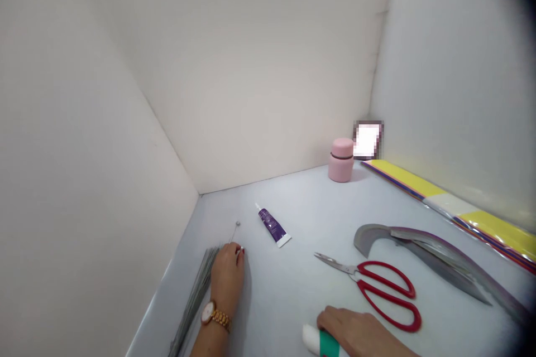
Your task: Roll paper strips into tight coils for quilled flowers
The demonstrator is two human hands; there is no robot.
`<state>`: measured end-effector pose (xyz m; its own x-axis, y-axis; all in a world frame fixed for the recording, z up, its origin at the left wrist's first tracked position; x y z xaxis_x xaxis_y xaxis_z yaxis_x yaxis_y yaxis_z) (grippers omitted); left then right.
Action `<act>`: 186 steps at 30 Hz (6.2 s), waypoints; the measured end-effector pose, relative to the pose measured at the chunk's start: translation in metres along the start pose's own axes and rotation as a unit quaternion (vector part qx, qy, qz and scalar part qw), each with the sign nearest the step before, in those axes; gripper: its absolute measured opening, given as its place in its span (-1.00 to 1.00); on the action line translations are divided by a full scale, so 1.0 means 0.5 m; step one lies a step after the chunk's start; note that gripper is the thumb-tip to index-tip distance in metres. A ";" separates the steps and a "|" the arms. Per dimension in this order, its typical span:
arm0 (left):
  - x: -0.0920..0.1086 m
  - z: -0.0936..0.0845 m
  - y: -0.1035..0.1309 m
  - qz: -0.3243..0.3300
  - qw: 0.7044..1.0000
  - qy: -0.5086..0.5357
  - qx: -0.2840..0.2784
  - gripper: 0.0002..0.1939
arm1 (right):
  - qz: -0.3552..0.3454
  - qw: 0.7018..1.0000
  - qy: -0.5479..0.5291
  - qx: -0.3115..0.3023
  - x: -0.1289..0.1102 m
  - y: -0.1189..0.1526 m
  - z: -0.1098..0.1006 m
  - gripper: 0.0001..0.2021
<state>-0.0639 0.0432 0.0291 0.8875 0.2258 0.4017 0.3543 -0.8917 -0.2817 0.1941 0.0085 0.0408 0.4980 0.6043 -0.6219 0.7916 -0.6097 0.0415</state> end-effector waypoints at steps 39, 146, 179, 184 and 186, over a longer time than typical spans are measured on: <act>0.226 0.033 0.191 -0.258 0.722 0.634 -0.101 -0.73 | -0.037 0.924 -0.238 0.296 0.009 0.001 -0.045 -0.84; 0.196 0.034 0.215 -0.084 0.835 0.542 -0.029 -0.89 | 0.040 0.870 -0.405 0.278 0.004 -0.002 -0.022 -0.79; 0.204 0.033 0.214 -0.059 0.870 0.489 0.008 -0.82 | 0.121 0.787 -0.541 0.270 0.023 -0.013 0.014 -0.72; 0.191 0.035 0.210 -0.069 0.896 0.439 -0.001 -0.85 | 0.053 0.878 -0.391 0.273 0.026 -0.005 0.004 -0.80; 0.190 0.035 0.210 -0.070 0.897 0.436 -0.006 -0.85 | -0.005 0.921 -0.268 0.284 0.024 0.000 -0.004 -0.83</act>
<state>0.0627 -0.0221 0.0222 0.2646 -0.0518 0.9630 0.4376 -0.8834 -0.1677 0.2008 0.0165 0.0349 0.1247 0.3647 -0.9227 0.4068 -0.8670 -0.2878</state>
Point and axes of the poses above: each hand's wrist, its own y-axis away from the middle knuckle, its own z-axis out of the palm, x = y × z, the point moved 2 cm from there along -y, towards the middle knuckle, and after that the axes turned 7 degrees about -z, right-handed, at the moved point
